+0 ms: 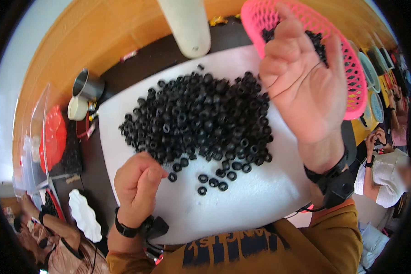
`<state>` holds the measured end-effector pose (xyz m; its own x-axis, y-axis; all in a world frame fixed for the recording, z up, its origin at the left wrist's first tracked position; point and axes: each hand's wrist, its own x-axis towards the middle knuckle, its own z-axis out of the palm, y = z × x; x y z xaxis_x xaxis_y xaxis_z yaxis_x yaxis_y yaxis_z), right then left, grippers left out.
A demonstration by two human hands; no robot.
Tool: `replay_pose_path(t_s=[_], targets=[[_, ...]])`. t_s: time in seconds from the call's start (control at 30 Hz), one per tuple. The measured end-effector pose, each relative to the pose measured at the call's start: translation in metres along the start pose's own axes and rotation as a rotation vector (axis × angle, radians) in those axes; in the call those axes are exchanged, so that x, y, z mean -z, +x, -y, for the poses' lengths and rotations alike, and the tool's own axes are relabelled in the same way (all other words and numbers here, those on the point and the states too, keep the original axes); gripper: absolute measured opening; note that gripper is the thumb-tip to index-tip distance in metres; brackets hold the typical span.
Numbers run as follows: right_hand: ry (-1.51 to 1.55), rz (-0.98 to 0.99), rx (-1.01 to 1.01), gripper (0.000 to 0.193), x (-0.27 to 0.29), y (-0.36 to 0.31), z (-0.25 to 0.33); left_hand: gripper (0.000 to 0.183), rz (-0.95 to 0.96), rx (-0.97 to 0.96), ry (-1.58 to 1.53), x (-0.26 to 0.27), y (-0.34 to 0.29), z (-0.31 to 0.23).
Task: The person is assembling small black plastic components by hand, inserting a metal part into a plastic housing.
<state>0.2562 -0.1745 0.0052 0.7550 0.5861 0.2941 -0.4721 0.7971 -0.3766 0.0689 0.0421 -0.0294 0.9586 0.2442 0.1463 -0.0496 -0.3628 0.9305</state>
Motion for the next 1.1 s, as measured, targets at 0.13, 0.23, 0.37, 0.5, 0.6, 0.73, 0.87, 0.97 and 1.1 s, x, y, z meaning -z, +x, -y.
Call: replay_pose_path(t_s=[0.13, 0.23, 0.37, 0.5, 0.6, 0.73, 0.87, 0.97, 1.1], targets=[[-0.021, 0.023, -0.160, 0.055, -0.001, 0.000, -0.011, 0.007, 0.299, -0.144, 0.210, 0.001, 0.013, -0.007], [-0.126, 0.006, -0.250, 0.054, -0.010, -0.008, -0.022, 0.008, 0.521, -0.303, 0.265, -0.007, 0.012, 0.003], [-0.171, -0.140, -0.288, 0.050, -0.010, -0.010, -0.044, 0.020, 0.504, -0.341, 0.474, -0.011, 0.005, 0.006], [-0.223, -0.153, -0.258, 0.047, 0.002, -0.010, -0.050, 0.028, 0.475, -0.414, 0.570, -0.017, 0.007, 0.005], [-0.257, -0.143, -0.300, 0.044, 0.002, -0.011, -0.054, 0.032, 0.440, -0.436, 0.667, -0.019, 0.005, 0.011], [-0.341, -0.172, -0.313, 0.037, -0.004, -0.015, -0.062, 0.032, 0.473, -0.444, 0.656, -0.018, 0.008, 0.013], [-0.587, -0.116, -0.435, 0.031, -0.009, -0.019, -0.060, 0.032, 0.318, -0.467, 0.577, -0.015, 0.010, 0.010], [-0.847, -0.138, -0.439, 0.026, -0.018, -0.029, -0.069, 0.034, 0.146, -0.490, 0.550, -0.011, 0.012, 0.004], [-0.963, 0.025, -0.457, 0.025, -0.013, -0.038, -0.081, 0.030, -0.032, -0.527, 0.485, -0.010, 0.010, 0.005]])
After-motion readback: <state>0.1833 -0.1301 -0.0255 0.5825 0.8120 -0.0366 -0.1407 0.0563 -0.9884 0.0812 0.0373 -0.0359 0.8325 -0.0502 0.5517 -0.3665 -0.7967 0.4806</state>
